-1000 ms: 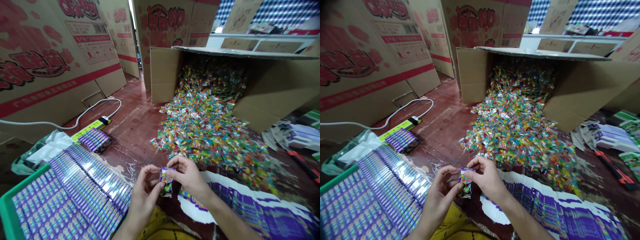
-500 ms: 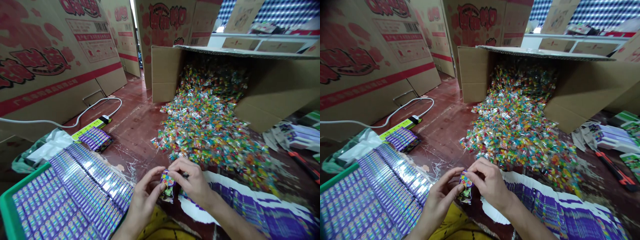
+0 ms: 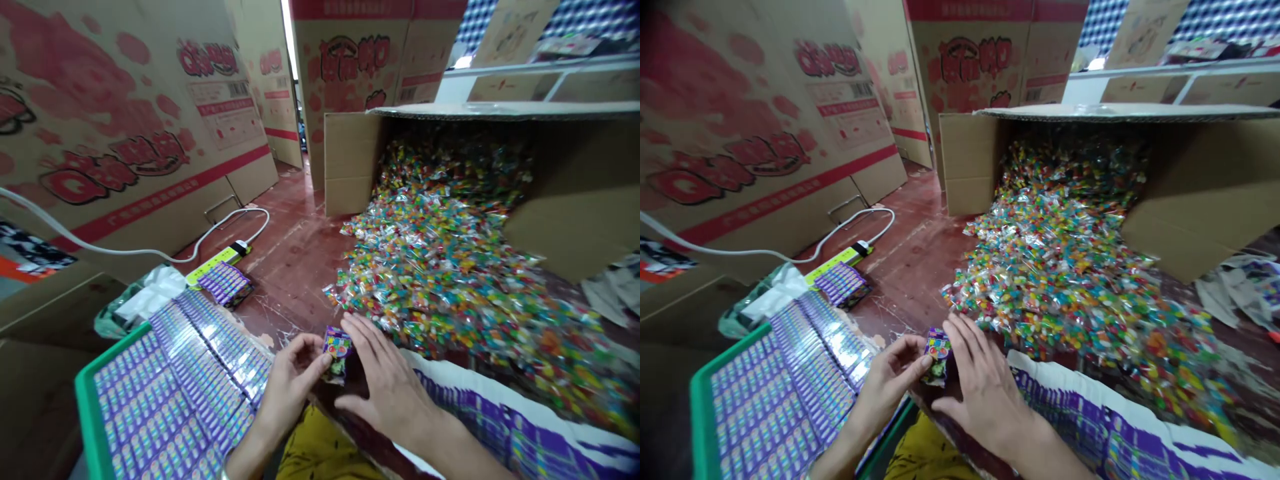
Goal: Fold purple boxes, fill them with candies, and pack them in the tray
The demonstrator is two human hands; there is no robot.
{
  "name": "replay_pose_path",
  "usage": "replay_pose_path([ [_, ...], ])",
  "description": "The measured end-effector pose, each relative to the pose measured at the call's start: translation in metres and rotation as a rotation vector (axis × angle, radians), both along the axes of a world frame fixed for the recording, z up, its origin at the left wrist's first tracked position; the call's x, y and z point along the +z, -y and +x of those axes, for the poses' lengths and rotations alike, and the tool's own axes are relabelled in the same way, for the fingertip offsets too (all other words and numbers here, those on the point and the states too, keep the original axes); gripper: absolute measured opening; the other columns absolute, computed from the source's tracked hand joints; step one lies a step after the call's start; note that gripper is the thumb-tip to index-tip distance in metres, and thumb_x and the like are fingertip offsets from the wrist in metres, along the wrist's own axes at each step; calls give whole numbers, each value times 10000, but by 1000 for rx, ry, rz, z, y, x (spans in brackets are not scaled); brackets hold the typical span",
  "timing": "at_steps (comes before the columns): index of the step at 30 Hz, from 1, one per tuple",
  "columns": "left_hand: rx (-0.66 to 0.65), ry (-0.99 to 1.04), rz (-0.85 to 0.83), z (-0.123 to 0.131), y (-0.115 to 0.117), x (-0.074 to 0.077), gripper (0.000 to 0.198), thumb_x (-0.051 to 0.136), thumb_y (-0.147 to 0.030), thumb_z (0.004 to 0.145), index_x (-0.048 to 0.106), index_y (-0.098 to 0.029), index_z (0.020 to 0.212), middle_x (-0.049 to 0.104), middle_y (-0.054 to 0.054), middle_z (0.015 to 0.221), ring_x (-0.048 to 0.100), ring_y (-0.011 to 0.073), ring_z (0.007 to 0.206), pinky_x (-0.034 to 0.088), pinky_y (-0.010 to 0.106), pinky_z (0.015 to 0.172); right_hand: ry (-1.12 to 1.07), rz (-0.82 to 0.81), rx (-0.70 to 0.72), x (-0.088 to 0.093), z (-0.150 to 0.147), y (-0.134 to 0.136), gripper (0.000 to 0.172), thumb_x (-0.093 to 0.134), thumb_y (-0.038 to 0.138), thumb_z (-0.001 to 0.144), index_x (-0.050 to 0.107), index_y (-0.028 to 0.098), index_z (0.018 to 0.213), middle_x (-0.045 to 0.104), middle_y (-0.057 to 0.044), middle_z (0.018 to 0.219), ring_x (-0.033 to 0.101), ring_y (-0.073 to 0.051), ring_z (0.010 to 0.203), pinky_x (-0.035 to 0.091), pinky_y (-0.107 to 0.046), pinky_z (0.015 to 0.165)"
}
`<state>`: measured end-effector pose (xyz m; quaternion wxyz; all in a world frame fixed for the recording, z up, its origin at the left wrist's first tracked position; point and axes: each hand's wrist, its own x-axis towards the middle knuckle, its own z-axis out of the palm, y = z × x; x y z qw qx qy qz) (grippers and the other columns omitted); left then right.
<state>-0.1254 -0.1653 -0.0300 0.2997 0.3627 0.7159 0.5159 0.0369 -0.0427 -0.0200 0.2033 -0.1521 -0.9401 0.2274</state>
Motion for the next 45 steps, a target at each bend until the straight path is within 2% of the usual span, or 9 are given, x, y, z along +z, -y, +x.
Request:
replay_pose_path([
  [3,187,-618,-147,-50,14,3,242,570,-413,914,652,-205,1006,682,49,923,657,201,777,531,304,710,64,-16,-16,0,6,-4,1083,790,329,730,121,244,1577,330,-109,1585,363,-346,1420,453,-517,1097],
  [10,382,-1001,-332,-154,28,4,223,566,-381,865,696,-201,890,617,91,839,544,310,876,439,419,815,101,26,-173,-13,35,-15,726,572,292,905,232,288,1546,460,-99,1501,516,-311,1317,526,-486,1015],
  [15,457,-1103,-351,-167,25,1,332,527,-397,890,662,-130,1032,605,139,904,536,347,927,443,448,837,84,14,-244,-22,54,-22,646,536,303,927,284,277,1522,487,-101,1472,561,-298,1268,553,-438,958],
  [19,465,-1090,-264,-140,18,-6,462,588,-483,875,579,-122,1163,602,129,977,555,324,950,450,438,875,51,-12,-347,-17,71,-44,405,451,279,975,506,257,1376,609,-93,1310,628,-272,1158,544,-411,932],
  [25,-228,-733,-21,8,-9,-38,602,723,-591,754,550,-180,1157,619,113,1041,582,287,932,500,396,811,189,36,-387,-18,78,-61,271,450,224,971,717,227,1018,667,-78,960,659,-230,889,537,-361,812],
  [29,-339,-697,-84,74,-26,-49,680,772,-606,685,573,-179,1175,629,122,1026,572,332,955,476,470,843,286,72,-354,-22,69,-56,213,522,230,946,731,238,989,635,-74,937,630,-244,890,522,-360,759],
  [36,-285,-411,-93,74,-27,-38,518,825,-467,691,612,-181,1066,631,105,1006,549,305,943,452,454,849,28,-194,-348,0,70,-48,142,553,225,938,686,223,889,647,-58,951,614,-233,898,487,-363,827],
  [40,-351,325,38,62,-26,-18,273,731,-416,816,591,-199,903,625,42,949,579,204,865,458,298,751,-89,-668,-272,19,71,-41,165,567,292,942,637,209,817,638,-12,821,595,-167,724,474,-264,625],
  [45,-552,1023,54,55,-28,0,417,855,-460,666,631,-161,852,695,81,961,671,226,868,481,295,769,-212,-922,-186,29,64,-30,199,577,334,944,637,186,825,643,-32,895,607,-137,678,517,-246,621],
])
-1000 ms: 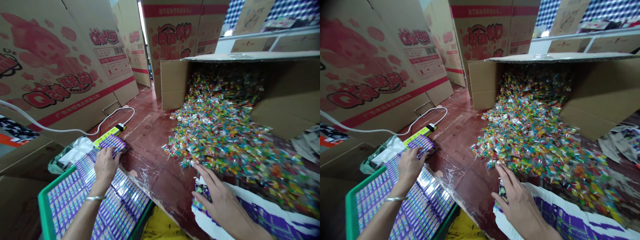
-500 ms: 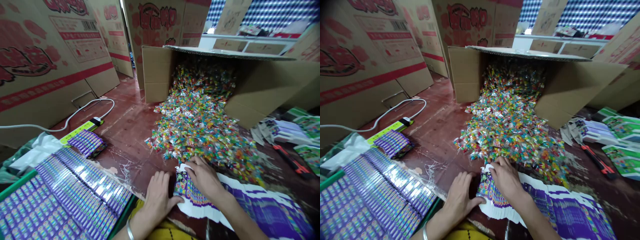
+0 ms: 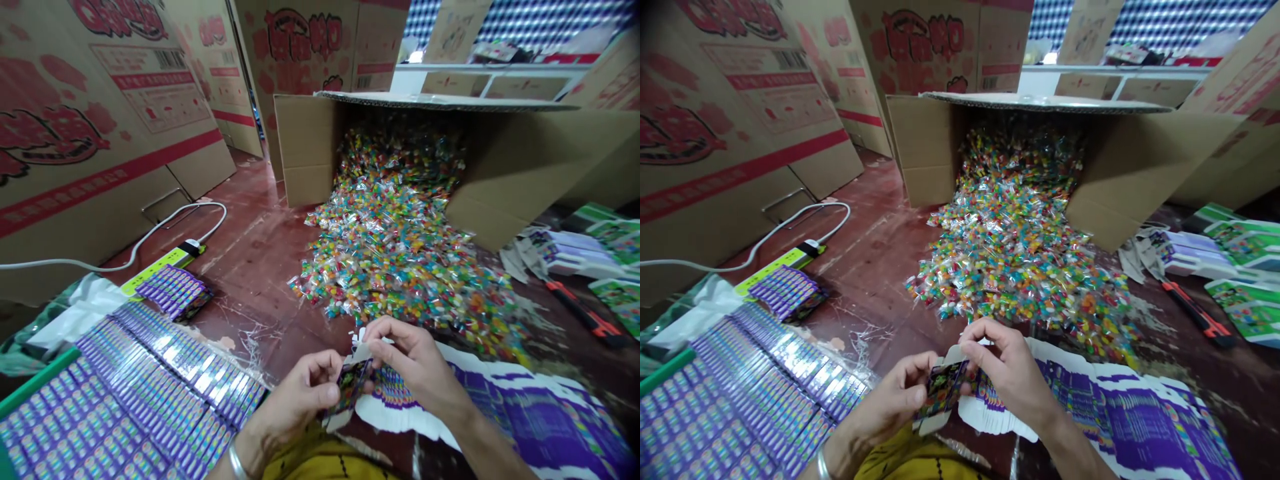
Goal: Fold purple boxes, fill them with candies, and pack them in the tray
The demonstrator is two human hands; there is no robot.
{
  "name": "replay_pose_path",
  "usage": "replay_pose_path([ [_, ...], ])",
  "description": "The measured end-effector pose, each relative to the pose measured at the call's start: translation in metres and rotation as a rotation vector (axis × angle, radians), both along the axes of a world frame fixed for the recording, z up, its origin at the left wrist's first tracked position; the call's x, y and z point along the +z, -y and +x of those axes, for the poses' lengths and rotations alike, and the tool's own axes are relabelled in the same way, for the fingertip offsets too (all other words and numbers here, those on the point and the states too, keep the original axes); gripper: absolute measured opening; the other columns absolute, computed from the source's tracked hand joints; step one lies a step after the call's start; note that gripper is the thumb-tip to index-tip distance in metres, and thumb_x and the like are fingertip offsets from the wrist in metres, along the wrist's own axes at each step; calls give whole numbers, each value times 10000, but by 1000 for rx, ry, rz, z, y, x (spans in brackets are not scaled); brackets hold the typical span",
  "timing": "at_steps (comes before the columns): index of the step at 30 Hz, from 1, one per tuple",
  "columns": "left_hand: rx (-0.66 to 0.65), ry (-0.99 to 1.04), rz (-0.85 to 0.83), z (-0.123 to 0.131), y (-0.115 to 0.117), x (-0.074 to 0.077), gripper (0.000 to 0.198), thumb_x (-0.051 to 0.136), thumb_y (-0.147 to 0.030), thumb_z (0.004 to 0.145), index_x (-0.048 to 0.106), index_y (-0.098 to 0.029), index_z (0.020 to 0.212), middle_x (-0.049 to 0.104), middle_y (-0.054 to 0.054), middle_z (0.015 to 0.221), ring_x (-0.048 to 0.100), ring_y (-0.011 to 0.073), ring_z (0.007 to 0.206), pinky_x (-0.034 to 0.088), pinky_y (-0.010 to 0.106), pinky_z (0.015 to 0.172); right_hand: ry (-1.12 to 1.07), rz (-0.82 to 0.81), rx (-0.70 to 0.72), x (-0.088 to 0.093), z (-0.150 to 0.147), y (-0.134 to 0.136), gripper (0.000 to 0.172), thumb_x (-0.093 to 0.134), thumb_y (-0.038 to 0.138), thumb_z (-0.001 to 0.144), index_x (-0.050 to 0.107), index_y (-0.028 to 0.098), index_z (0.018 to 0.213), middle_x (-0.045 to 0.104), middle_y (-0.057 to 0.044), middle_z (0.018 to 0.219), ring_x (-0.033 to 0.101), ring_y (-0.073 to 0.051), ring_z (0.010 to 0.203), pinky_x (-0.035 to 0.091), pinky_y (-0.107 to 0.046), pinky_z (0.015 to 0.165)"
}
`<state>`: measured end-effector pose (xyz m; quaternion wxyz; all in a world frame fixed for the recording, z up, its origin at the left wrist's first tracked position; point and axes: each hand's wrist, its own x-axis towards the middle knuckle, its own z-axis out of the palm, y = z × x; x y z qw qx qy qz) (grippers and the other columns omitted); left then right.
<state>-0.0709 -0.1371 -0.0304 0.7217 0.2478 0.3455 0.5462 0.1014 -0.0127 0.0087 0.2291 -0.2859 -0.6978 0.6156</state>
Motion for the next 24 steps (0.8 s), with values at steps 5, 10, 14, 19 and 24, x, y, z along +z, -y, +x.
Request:
replay_pose_path([
  [5,40,161,17,1,2,4,541,900,-359,633,657,-168,1078,711,124,1097,699,278,997,489,358,906,43,463,-98,-4,3,17,343,543,241,960,598,270,1298,586,-86,1160,641,-190,918,543,-319,826],
  [10,73,112,30,-4,2,6,649,884,-383,655,657,-163,1222,711,134,1153,656,304,1105,448,375,989,197,623,188,1,5,30,522,535,202,954,438,281,1461,619,-76,1061,628,-204,926,516,-333,837],
  [14,-31,-12,25,-9,6,13,670,897,-367,629,682,-159,1228,732,121,1097,663,313,1069,456,374,959,285,404,314,19,3,23,265,604,211,899,629,257,1159,658,16,800,615,-144,707,477,-242,675],
  [19,-90,-293,0,-12,11,20,375,798,-291,762,756,-163,1113,749,50,905,667,230,868,472,289,832,386,164,608,26,1,11,63,697,197,795,645,205,760,630,58,587,549,-94,495,338,-192,466],
  [24,256,-432,22,-9,11,11,233,709,-300,850,779,-165,1027,716,36,895,617,198,857,469,254,788,167,-14,92,8,-10,17,179,650,314,883,652,217,1034,680,11,779,633,-137,665,466,-211,593],
])
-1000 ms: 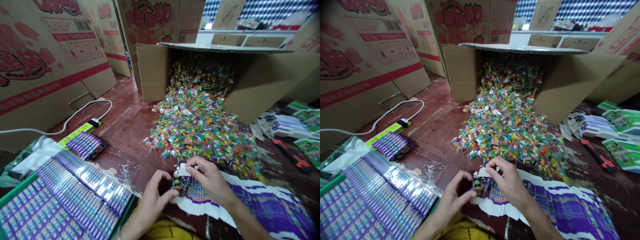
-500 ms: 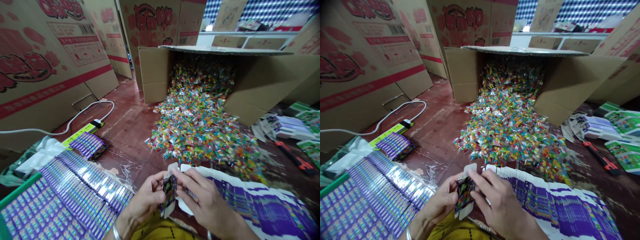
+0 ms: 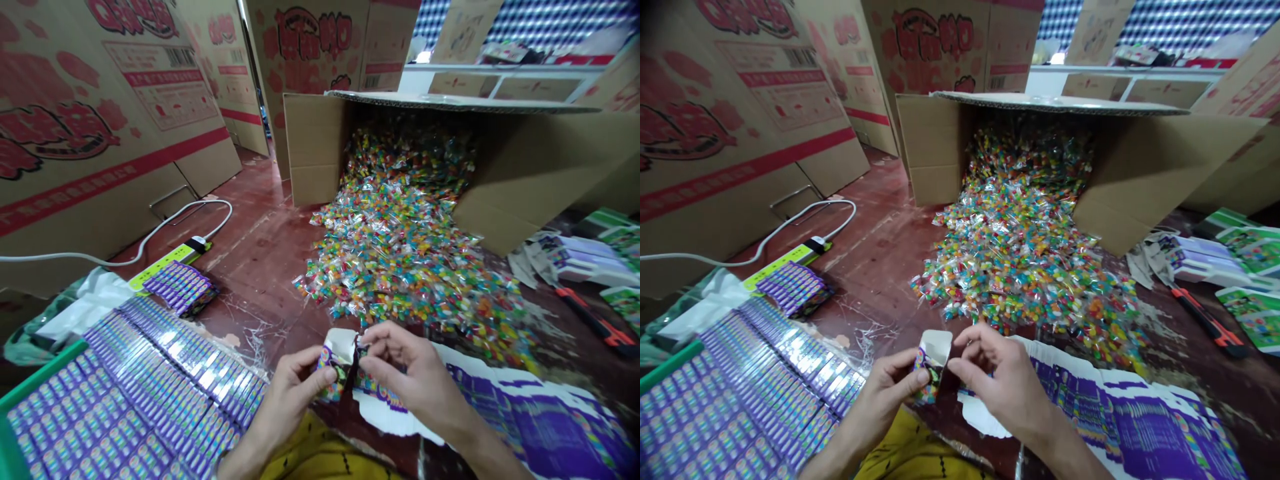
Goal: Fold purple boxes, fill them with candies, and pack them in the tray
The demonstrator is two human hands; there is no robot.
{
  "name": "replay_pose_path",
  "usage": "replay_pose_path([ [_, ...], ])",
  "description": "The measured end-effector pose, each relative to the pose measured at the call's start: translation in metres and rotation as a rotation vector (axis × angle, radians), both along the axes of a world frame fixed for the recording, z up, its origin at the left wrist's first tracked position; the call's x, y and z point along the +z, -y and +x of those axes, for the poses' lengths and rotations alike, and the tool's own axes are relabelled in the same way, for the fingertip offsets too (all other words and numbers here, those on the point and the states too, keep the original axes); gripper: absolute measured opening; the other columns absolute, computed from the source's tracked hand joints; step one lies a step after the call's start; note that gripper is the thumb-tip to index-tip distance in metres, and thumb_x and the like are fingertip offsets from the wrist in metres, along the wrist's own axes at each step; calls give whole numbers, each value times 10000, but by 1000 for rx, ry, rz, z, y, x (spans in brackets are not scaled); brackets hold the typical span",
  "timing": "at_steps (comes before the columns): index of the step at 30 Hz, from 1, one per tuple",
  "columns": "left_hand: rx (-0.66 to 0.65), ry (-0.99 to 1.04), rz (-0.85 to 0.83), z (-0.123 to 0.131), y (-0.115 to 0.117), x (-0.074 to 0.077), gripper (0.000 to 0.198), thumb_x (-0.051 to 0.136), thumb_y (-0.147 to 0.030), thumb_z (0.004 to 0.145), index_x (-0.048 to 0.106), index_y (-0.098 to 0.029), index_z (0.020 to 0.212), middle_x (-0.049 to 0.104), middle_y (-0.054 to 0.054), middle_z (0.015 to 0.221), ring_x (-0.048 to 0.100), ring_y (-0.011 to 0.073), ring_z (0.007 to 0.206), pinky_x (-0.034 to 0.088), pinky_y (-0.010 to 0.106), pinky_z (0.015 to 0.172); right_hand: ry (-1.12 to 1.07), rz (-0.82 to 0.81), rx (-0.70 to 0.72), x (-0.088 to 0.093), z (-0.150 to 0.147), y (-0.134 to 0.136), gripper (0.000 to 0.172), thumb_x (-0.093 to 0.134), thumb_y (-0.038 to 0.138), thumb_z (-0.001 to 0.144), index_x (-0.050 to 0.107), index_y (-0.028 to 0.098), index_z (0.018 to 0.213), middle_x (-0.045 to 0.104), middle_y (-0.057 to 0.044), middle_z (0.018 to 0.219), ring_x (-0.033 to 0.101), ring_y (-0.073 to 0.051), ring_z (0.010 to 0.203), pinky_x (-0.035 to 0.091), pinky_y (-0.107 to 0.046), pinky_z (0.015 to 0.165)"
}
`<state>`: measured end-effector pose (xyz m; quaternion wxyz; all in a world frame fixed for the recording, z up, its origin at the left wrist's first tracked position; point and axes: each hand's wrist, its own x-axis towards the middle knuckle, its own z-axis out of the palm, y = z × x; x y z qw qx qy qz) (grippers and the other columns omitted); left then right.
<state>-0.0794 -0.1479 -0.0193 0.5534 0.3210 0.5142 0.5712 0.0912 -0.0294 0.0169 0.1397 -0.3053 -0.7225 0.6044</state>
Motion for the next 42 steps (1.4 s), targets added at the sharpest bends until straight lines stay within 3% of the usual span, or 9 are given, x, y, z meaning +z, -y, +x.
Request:
replay_pose_path([
  [3,195,39,39,10,0,-12,174,749,-273,816,777,-170,953,686,33,931,604,188,905,483,257,839,-73,79,-55,-13,-7,10,177,700,301,852,672,210,1000,690,-20,913,648,-174,833,494,-241,716],
  [7,421,126,-41,24,-3,-25,163,813,-273,745,725,-149,803,668,3,752,612,122,687,515,200,656,-59,330,-160,-32,-16,24,339,556,301,951,584,179,636,539,25,610,518,-122,596,417,-230,590],
  [11,616,36,43,29,-6,-31,490,854,-226,686,641,-229,1127,670,-30,772,637,103,623,537,183,604,-120,319,-285,-49,-24,28,200,574,306,948,701,190,847,641,13,683,577,-133,611,457,-224,585],
  [15,493,-50,83,25,-1,-32,541,793,-241,764,601,-261,1269,720,49,1066,721,170,824,584,237,736,-246,324,-338,-59,-25,26,383,640,251,913,611,267,1295,730,-23,1050,686,-165,838,538,-253,778],
  [18,309,-127,61,17,6,-32,486,714,-272,848,590,-256,1317,695,94,1222,702,227,993,567,293,860,-266,475,-326,-60,-22,24,358,650,219,905,640,271,1259,715,-25,1011,668,-163,842,532,-257,781],
  [24,122,-201,39,2,10,-23,280,677,-289,881,663,-216,1152,692,73,1080,666,225,963,541,282,821,-279,490,-281,-51,-22,22,109,616,193,922,693,235,987,683,-35,941,659,-181,901,513,-284,825],
  [31,252,70,34,10,4,-13,306,747,-237,827,574,-221,1080,677,32,984,657,138,775,510,212,677,-361,90,-298,-50,-29,20,65,614,232,928,591,242,988,667,-33,1014,661,-183,937,522,-310,849],
  [37,290,64,49,10,8,-9,313,769,-209,804,556,-213,1033,663,12,951,635,100,741,495,180,662,-386,76,-107,-37,-32,9,171,711,350,857,639,203,809,623,-30,871,615,-190,862,493,-297,785],
  [42,310,25,31,9,10,-8,299,773,-198,789,565,-215,1002,683,11,948,669,118,751,522,194,674,-187,-125,-130,-22,-35,7,185,740,339,823,635,187,825,640,2,798,606,-153,738,474,-257,680],
])
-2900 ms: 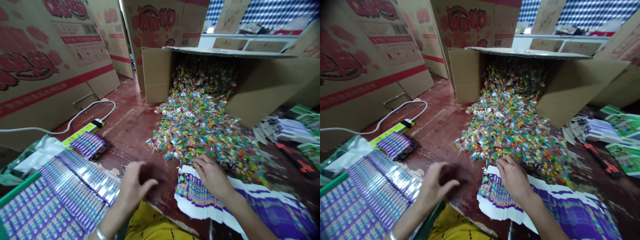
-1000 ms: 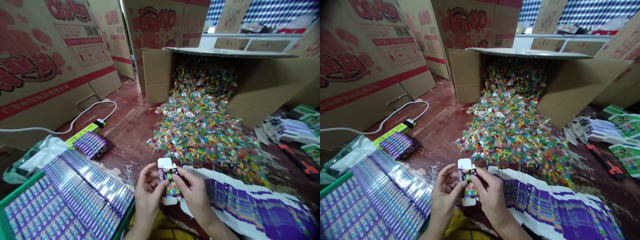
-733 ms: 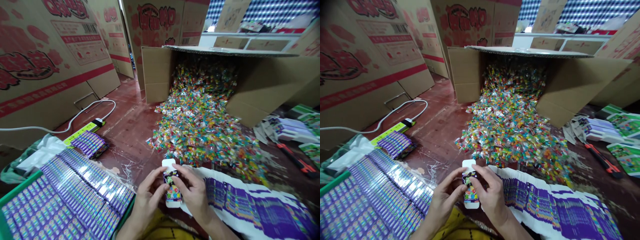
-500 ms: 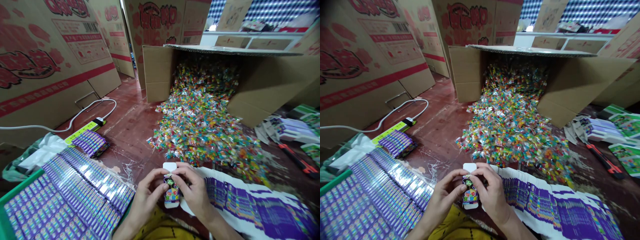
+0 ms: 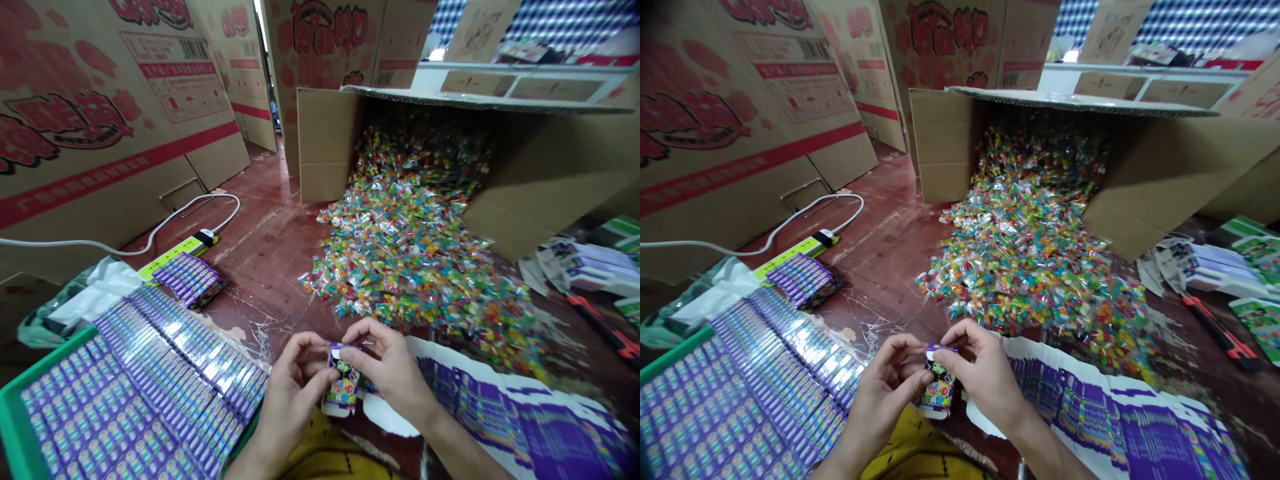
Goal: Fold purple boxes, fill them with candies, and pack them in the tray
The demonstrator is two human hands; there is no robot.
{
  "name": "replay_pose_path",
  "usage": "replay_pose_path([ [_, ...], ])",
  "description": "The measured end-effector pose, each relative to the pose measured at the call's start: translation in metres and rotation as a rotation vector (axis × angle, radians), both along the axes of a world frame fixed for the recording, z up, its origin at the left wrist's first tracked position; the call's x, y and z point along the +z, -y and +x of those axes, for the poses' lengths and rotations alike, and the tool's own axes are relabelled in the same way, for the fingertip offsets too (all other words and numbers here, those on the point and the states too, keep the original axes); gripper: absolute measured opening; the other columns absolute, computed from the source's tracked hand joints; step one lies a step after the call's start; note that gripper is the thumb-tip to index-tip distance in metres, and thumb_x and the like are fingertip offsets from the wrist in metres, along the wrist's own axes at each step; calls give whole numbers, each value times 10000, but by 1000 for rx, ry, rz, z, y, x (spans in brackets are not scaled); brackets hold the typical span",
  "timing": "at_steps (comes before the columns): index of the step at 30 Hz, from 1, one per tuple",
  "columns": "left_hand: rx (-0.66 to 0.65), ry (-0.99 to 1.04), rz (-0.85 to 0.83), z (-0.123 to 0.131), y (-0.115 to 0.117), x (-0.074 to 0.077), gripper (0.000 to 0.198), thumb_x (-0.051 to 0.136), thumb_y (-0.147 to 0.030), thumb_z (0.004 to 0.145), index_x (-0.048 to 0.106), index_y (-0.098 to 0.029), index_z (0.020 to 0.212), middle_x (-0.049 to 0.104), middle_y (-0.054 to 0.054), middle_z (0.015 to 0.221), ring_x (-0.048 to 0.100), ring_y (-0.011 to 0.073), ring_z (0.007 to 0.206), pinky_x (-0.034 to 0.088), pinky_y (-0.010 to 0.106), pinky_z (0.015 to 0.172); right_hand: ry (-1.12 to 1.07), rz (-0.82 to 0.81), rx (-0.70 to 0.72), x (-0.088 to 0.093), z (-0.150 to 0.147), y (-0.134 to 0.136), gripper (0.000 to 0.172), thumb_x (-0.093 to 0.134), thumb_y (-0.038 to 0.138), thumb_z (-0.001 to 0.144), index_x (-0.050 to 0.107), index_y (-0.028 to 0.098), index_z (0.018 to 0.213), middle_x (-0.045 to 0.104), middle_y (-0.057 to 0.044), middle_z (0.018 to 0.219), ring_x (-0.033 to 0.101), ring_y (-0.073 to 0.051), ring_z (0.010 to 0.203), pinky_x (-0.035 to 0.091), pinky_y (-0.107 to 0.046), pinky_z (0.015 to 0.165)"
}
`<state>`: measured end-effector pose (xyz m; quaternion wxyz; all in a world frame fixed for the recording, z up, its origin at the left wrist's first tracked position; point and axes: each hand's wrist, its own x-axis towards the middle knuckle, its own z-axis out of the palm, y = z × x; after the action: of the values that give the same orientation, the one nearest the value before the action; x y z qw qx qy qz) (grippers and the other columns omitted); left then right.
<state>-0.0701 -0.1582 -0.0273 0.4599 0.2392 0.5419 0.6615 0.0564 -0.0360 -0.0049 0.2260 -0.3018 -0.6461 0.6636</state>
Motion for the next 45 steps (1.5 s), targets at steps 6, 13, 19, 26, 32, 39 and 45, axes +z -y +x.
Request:
replay_pose_path([
  [6,-26,-5,-28,2,3,5,316,779,-202,779,597,-224,1035,686,23,965,689,153,793,552,222,698,95,-17,54,4,-3,-12,276,710,394,834,616,161,720,588,26,654,544,-130,629,430,-251,610],
  [13,-32,-93,-49,-6,4,-1,367,741,-267,820,662,-211,1173,723,72,1032,697,217,900,561,286,788,112,460,146,12,5,-5,172,665,372,883,664,200,897,676,-40,912,634,-193,867,498,-312,806],
  [19,39,-50,-38,-13,-2,0,301,746,-299,815,641,-207,1082,700,51,1004,664,206,931,537,274,810,313,912,314,10,10,8,887,825,305,680,396,205,1450,380,-129,1549,327,-333,1422,341,-488,1148],
  [26,-56,-202,-147,-27,-3,-5,283,787,-328,766,564,-197,880,579,-40,738,562,113,666,466,177,587,349,867,396,9,13,-20,985,868,442,619,385,254,1457,466,-105,1494,458,-316,1348,430,-445,1079],
  [32,23,11,-231,-28,1,-9,511,784,-408,730,519,-249,1136,626,-3,886,623,127,580,552,247,504,729,1030,-146,-12,19,-104,258,624,214,891,660,219,1146,649,-97,1091,676,-226,801,501,-336,694],
  [39,-71,21,-208,-30,2,-10,411,766,-377,742,666,-195,1098,680,31,904,668,196,760,563,291,702,686,1017,-173,-15,21,-134,119,719,226,793,716,212,912,625,-59,914,620,-185,662,458,-303,639],
  [45,-197,-121,-142,-24,-8,-19,307,735,-314,812,651,-189,1079,717,70,1043,647,226,968,504,272,811,437,853,-274,4,26,-103,209,539,324,957,620,189,1094,669,-58,886,669,-182,758,539,-277,675],
])
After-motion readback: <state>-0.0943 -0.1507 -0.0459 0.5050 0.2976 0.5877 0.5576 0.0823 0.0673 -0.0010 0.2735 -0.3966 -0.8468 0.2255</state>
